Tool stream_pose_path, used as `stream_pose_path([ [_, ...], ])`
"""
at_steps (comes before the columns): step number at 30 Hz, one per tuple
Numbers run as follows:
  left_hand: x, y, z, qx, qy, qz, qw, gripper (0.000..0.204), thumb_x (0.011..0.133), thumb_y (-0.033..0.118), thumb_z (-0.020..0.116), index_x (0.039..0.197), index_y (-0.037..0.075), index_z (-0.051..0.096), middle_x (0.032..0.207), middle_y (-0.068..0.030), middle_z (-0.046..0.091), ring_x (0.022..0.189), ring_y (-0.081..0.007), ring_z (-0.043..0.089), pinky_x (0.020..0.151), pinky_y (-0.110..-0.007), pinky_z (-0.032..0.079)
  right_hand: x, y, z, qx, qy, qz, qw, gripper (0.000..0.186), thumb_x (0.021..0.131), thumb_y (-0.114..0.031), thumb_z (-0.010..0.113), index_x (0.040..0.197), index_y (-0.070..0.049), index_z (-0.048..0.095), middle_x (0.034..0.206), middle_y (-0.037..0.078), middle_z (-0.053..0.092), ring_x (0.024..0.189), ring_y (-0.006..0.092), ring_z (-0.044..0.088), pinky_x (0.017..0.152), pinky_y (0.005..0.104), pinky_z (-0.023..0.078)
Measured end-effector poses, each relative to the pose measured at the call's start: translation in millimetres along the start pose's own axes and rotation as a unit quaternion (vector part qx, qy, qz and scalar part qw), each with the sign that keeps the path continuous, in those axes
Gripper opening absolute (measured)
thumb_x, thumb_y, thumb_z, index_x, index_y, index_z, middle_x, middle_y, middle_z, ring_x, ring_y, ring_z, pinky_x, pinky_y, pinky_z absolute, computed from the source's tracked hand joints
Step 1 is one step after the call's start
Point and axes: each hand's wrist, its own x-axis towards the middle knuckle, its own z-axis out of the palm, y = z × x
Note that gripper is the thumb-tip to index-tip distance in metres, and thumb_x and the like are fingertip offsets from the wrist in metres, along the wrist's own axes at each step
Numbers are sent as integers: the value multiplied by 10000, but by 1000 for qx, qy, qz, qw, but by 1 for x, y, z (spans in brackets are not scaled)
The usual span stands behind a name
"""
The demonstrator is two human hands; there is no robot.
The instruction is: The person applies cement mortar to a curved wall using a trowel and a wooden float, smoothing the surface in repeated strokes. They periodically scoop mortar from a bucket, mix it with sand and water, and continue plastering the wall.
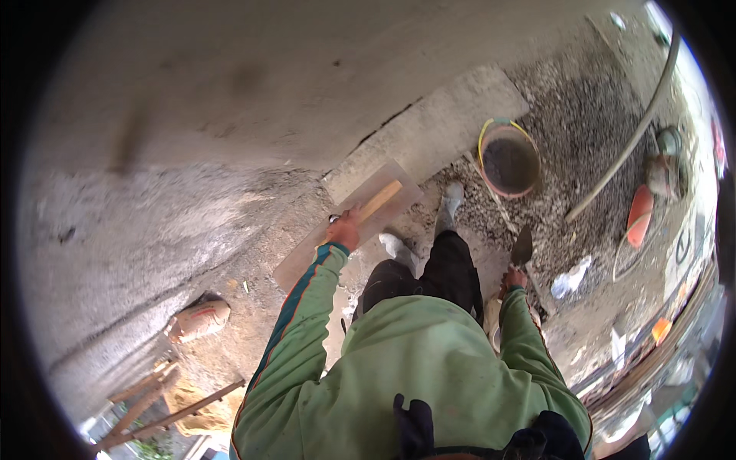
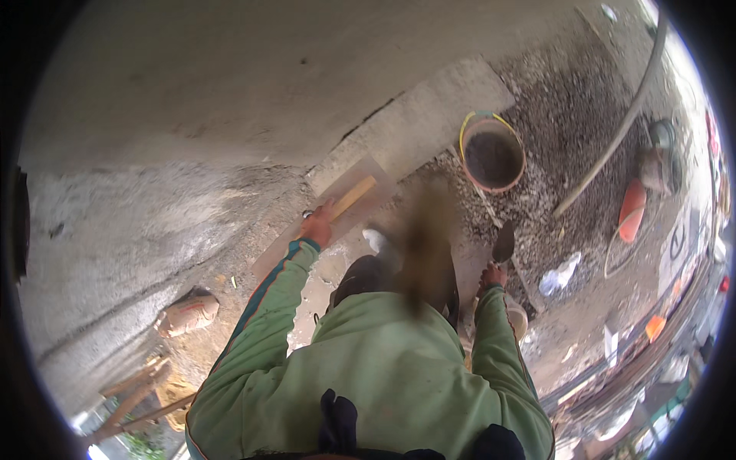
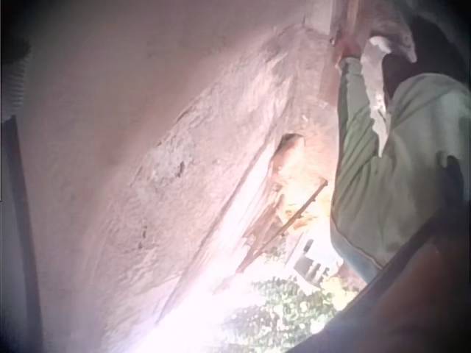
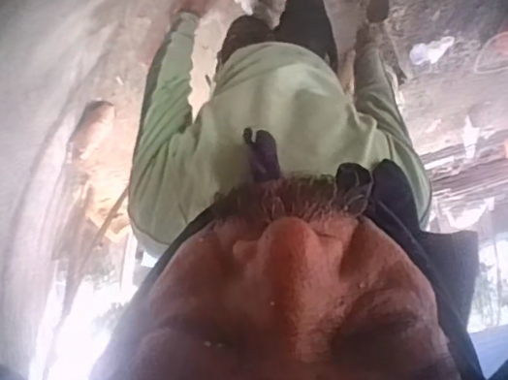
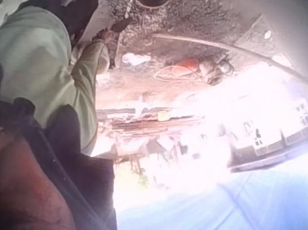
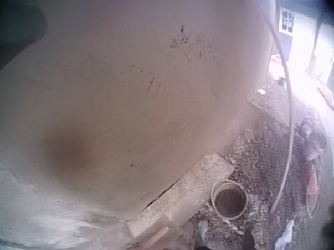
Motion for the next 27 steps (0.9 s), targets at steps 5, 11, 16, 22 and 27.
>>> stream_pose_path([
  [5, 58, 36, 42, -38, -60, -54, 996, 805, 763, -70, 564, 1500, 173, 351, 1317, -183, 565, 1137, -403, 570, 956, -462, 462, 17, 9, 21, -51, 47, -114, 991, 198, 921, -268, 609, 985, -87, 563, 717, 66, 583, 554, 203, 589, 466, 382, 485],
  [11, 197, 83, 129, -57, -36, -11, 998, 812, 766, -62, 580, 1508, 157, 332, 1324, -189, 556, 1156, -401, 561, 966, -454, 464, 90, -61, 63, -215, 69, -211, 951, 224, 943, -254, 596, 1043, -67, 524, 730, 58, 581, 578, 177, 597, 463, 347, 485],
  [16, 322, 116, 218, -54, -34, -3, 998, 791, 790, -54, 582, 1509, 148, 323, 1318, -192, 555, 1184, -402, 545, 966, -460, 470, 148, -196, 119, -469, 70, -188, 860, 370, 973, -364, 486, 1126, -28, 512, 1008, 332, 627, 944, 551, 564, 779, 594, 446],
  [22, 396, 171, 297, -99, 76, 61, 990, 724, 816, 42, 656, 1469, 44, 344, 1325, -212, 537, 1186, -379, 548, 992, -432, 461, 250, -249, 143, -638, -3, -279, 717, 321, 962, -267, 450, 1102, -3, 565, 1039, 297, 654, 993, 486, 618, 822, 563, 498],
  [27, 377, 284, 304, -671, -278, -147, 671, 570, 836, 256, 759, 1275, -16, 516, 1229, -124, 595, 1163, -253, 576, 979, -486, 472, 203, -229, 147, -612, -45, -221, 758, 351, 965, -322, 510, 1113, -8, 561, 919, 309, 638, 877, 499, 613, 757, 543, 490],
])
